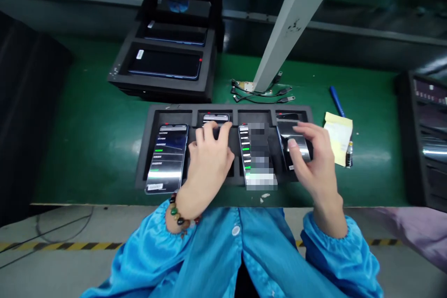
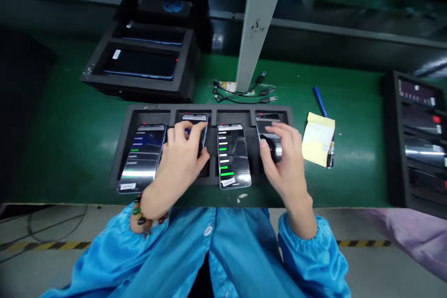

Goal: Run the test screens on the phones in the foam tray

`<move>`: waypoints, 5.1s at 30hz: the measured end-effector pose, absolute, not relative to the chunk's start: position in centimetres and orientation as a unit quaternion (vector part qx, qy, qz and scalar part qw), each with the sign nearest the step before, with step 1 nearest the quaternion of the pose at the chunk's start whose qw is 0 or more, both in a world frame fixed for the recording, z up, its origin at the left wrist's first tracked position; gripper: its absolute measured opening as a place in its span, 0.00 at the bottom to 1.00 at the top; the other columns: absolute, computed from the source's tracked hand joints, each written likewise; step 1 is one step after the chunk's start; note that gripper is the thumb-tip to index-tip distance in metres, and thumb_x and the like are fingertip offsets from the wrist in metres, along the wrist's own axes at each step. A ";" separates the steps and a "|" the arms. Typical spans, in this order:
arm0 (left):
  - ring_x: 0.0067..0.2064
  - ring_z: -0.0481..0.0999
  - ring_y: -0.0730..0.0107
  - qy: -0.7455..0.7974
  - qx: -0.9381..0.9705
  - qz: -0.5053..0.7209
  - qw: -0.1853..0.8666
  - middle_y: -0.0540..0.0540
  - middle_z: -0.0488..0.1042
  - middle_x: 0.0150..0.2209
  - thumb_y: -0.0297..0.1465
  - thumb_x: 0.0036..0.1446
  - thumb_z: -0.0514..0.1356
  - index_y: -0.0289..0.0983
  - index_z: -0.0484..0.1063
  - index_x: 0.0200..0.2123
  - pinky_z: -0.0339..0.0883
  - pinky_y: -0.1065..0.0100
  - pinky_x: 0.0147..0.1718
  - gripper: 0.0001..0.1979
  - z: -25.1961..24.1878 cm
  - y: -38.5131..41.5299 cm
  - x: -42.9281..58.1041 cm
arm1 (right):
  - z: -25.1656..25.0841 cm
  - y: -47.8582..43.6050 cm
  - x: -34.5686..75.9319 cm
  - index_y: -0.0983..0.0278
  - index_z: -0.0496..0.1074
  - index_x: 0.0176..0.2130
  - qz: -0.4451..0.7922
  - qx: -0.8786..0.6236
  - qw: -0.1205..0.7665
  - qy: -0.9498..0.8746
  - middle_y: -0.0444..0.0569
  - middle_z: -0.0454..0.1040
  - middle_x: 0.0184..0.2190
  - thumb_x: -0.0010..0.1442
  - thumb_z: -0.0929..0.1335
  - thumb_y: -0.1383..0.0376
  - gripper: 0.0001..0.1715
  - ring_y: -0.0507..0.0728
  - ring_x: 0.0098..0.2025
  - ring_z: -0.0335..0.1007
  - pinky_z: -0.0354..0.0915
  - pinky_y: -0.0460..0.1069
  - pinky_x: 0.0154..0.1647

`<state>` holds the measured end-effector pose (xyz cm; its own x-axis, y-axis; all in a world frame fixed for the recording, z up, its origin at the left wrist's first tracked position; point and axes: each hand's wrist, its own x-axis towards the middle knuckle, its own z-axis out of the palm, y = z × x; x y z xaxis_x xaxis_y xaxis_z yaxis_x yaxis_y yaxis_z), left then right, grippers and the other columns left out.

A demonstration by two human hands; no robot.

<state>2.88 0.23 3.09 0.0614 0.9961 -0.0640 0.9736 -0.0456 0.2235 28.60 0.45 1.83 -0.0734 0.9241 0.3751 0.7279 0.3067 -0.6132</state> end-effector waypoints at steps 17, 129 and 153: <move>0.65 0.75 0.40 0.684 0.706 0.181 0.012 0.32 0.74 0.63 0.42 0.74 0.64 0.40 0.78 0.64 0.70 0.38 0.66 0.22 3.9 -3.6 -7.1 | 0.0 0.1 28.9 0.57 0.75 0.64 0.237 -0.429 0.239 -0.838 0.53 0.84 0.60 0.78 0.67 0.64 0.18 0.68 0.71 0.71 0.59 0.69 0.72; 0.71 0.69 0.39 0.644 0.732 0.202 0.093 0.37 0.70 0.73 0.37 0.73 0.64 0.45 0.81 0.62 0.64 0.34 0.69 0.18 0.8 -6.1 -16.8 | 1.9 -1.2 19.5 0.60 0.73 0.66 0.332 -0.296 0.180 -0.877 0.48 0.87 0.57 0.78 0.66 0.66 0.21 0.66 0.73 0.70 0.54 0.68 0.76; 0.73 0.67 0.34 0.651 0.727 0.199 0.087 0.40 0.63 0.78 0.41 0.75 0.59 0.51 0.79 0.66 0.58 0.29 0.72 0.20 0.1 -4.2 -16.8 | 1.7 -1.0 26.9 0.57 0.77 0.63 0.242 -0.457 0.180 -0.837 0.53 0.84 0.61 0.80 0.63 0.65 0.20 0.67 0.73 0.71 0.58 0.69 0.74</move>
